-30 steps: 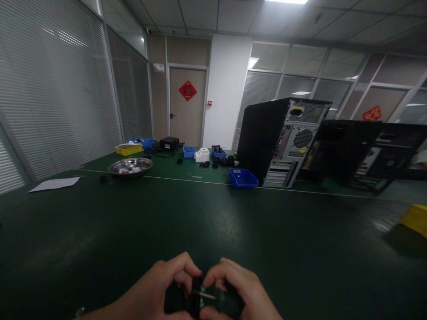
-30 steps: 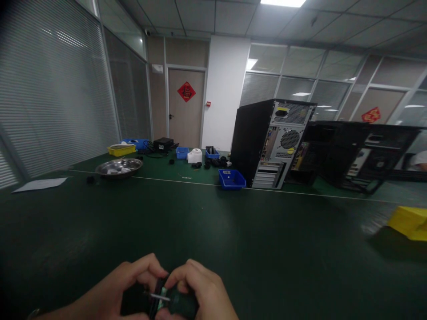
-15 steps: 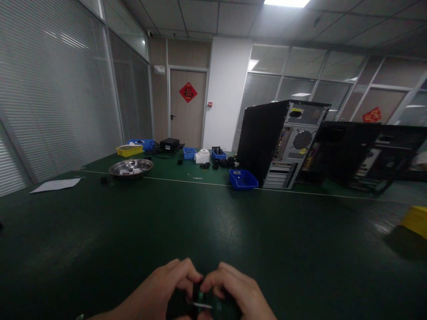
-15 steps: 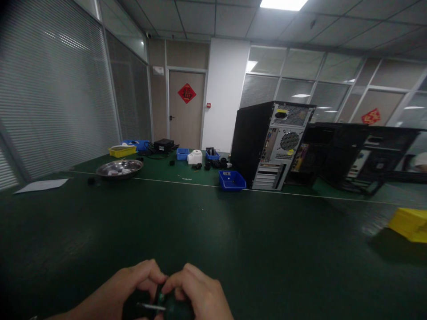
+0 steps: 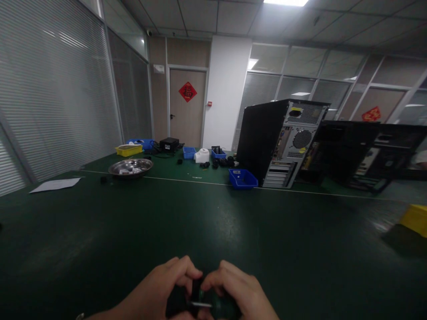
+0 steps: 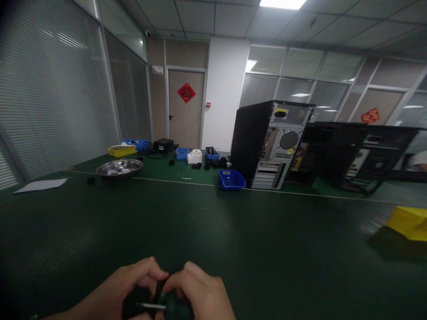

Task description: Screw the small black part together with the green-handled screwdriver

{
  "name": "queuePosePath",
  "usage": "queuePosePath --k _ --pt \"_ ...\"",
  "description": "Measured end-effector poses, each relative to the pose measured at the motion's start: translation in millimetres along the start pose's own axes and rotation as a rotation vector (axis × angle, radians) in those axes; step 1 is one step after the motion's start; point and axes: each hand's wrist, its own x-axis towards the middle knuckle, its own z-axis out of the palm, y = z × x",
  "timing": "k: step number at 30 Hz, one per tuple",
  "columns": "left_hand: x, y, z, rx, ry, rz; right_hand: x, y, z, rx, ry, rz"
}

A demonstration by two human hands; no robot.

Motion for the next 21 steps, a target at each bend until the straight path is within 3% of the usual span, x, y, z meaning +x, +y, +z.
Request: queuePosePath --k 7,13,17,18,21 --pt "-2 0 1.3 -0.063 0.041 0.008 -2 -3 -2 -0.172 -0.003 -0.031" --pt "-1 6 -0.7 -0.123 0.002 -0.013 2 -9 -7 -0.239 0.074 -0.227" --pt "-2 9 -4.0 -0.171 -0.012 -0.006 4 -11 -2 -0.377 0.187 -0.421" --pt "-3 10 -4.9 -0.197 -0.017 0.007 5 -11 0 -0.393 0.274 -0.446" --pt "-4 6 -5.7 -0.331 -0.044 0.062 5 -8 5 -0.398 0.362 -0.459"
